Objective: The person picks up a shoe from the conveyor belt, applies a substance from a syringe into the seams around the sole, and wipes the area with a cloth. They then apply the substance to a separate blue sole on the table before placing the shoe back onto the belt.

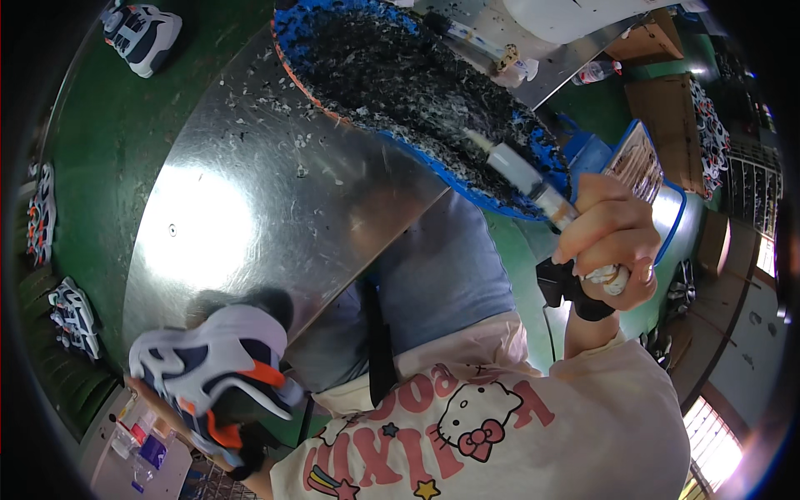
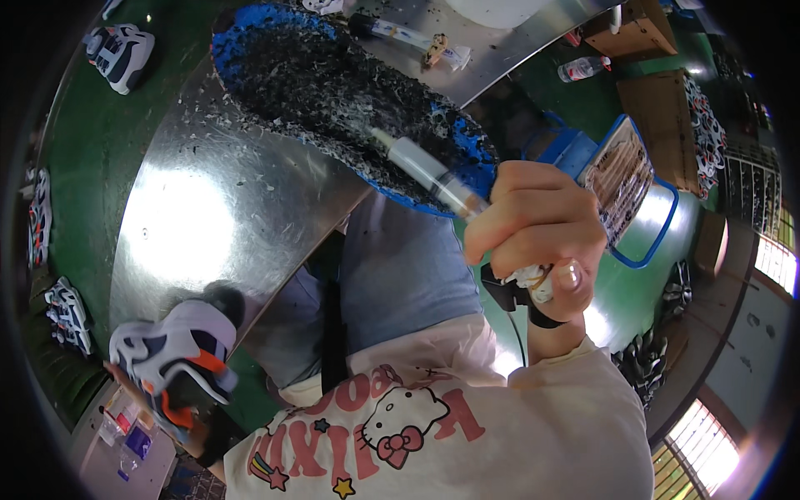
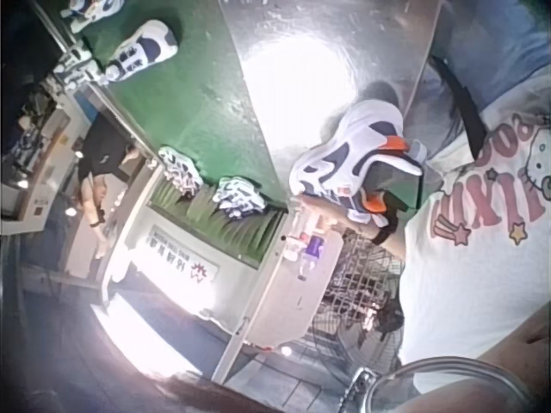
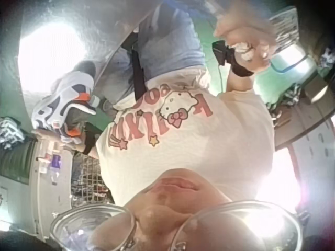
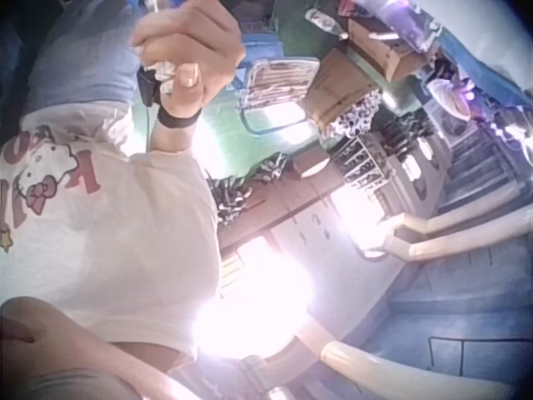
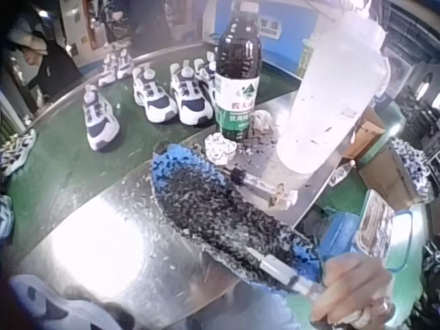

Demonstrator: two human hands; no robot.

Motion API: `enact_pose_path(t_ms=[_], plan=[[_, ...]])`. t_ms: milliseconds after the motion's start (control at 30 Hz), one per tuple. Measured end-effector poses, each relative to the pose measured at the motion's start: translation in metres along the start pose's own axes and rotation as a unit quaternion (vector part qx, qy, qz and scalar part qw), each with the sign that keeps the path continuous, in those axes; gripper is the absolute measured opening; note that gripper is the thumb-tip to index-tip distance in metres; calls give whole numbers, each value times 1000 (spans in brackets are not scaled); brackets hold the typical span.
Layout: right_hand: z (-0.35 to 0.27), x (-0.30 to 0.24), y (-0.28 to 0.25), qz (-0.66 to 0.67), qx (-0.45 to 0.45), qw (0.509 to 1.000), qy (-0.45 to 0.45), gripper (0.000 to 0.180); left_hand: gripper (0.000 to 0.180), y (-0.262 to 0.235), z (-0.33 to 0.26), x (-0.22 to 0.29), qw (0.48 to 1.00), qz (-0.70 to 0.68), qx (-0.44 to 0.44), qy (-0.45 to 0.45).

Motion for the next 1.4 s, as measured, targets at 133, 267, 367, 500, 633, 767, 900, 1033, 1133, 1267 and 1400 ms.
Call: enact_pose_path(t_ms=[133, 267, 367, 500, 633, 767, 900, 1033, 1133, 1267, 1400], plan=[[8, 0, -3, -27, 22, 999, 37, 31, 51, 1, 21, -17, 997, -58, -31, 45], [28, -2, -1, -104, -210, 971, 55, 10, 43, -2, 61, -13, 937, -310, -1, -162], [40, -7, -7, -116, -274, 953, 59, 7, 35, -68, 49, 83, 975, 27, 198, 101], [53, -9, -3, -113, -332, 936, 31, 7, 34, -69, 3, 167, 851, -250, 430, 169], [47, -10, 3, -140, -322, 936, 42, 18, 40, 56, 33, 268, 895, -380, -4, 233], [41, -11, 18, -122, -268, 950, 108, 24, 42, 113, 53, 278, 910, -374, 58, 172], [36, -10, 17, -80, -234, 957, 154, 30, 41, 123, 51, 275, 887, -435, 58, 147], [32, -12, 16, -55, -187, 961, 193, 32, 44, 124, 53, 276, 902, -386, 65, 181], [29, -17, 20, -64, -205, 959, 187, 32, 44, 126, 52, 274, 902, -383, 72, 184], [27, -26, 22, -82, -221, 957, 168, 32, 44, 126, 50, 274, 894, -405, 80, 174], [29, -34, 19, -105, -264, 946, 156, 33, 42, 121, 50, 269, 896, -395, 80, 188]])
Point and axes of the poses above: each hand's wrist, its own z-axis towards the middle knuckle, its own y-axis out of the palm, x = y × z, the point moved 3 cm from there along z, towards the middle knuckle, and after that the axes turned 7 degrees about -z, right-handed, at the moved point
